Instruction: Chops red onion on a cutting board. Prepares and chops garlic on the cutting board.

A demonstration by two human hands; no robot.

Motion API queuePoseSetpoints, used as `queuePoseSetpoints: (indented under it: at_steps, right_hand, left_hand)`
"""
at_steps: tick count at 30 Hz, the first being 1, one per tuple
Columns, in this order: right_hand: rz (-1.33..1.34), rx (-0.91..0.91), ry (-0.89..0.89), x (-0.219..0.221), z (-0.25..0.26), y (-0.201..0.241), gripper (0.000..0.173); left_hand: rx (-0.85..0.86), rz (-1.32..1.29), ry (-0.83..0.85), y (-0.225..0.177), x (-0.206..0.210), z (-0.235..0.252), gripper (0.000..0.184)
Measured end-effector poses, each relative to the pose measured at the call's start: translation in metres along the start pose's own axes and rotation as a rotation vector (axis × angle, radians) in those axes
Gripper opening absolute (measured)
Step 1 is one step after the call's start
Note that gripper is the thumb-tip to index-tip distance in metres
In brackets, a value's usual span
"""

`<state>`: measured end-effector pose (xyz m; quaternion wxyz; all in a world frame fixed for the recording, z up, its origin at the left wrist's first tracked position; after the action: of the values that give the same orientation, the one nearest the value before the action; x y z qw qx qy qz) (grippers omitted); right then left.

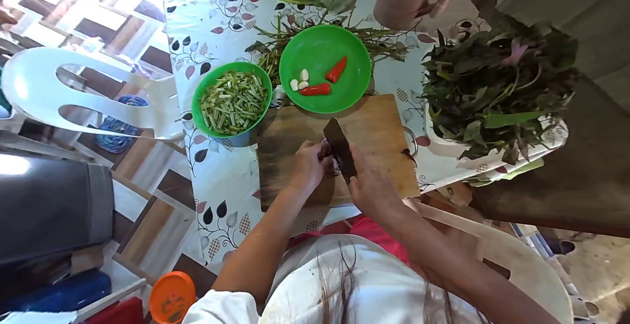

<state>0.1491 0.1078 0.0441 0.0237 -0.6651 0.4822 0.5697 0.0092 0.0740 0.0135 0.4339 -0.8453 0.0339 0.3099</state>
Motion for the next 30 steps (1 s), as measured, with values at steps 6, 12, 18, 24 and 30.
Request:
queuePoseSetpoints:
  at_steps: [6, 12, 18, 24, 30]
  right_hand:
    - [-0.133, 0.1, 0.234, 0.011, 0.012, 0.015, 0.077]
    - [-0.047, -0.022, 0.05, -0.006, 0.008, 0.008, 0.073]
    - [-0.079, 0.017, 0.103, 0.003, 0.001, 0.018, 0.074]
    - [-0.136, 0.045, 0.205, 0.015, 0.015, 0.023, 0.077]
    - [-0.023, -0.009, 0.079, -0.004, 0.013, 0.011, 0.073]
  left_hand:
    - [0.047, 0.028, -0.082, 0.001, 0.008, 0.0, 0.022]
    - [0.021, 0.039, -0.089, 0.005, 0.0, -0.008, 0.028]
    - [0.03, 0.023, -0.112, 0.007, 0.002, -0.012, 0.025]
    - [0.027, 0.024, -0.12, 0.002, 0.008, -0.018, 0.015]
    - [0.05, -0.039, -0.136, 0.014, 0.01, -0.017, 0.026]
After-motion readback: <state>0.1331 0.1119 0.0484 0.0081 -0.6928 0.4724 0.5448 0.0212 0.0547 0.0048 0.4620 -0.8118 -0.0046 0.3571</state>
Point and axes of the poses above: each hand's wrist, its own z-axis towards the middle knuckle, its own x-axis out of the palm, y = z × x, the point moved 5 cm from there along z, towards the middle knuckle, and after that the axes turned 11 degrees about -x, right-handed, at the moved point
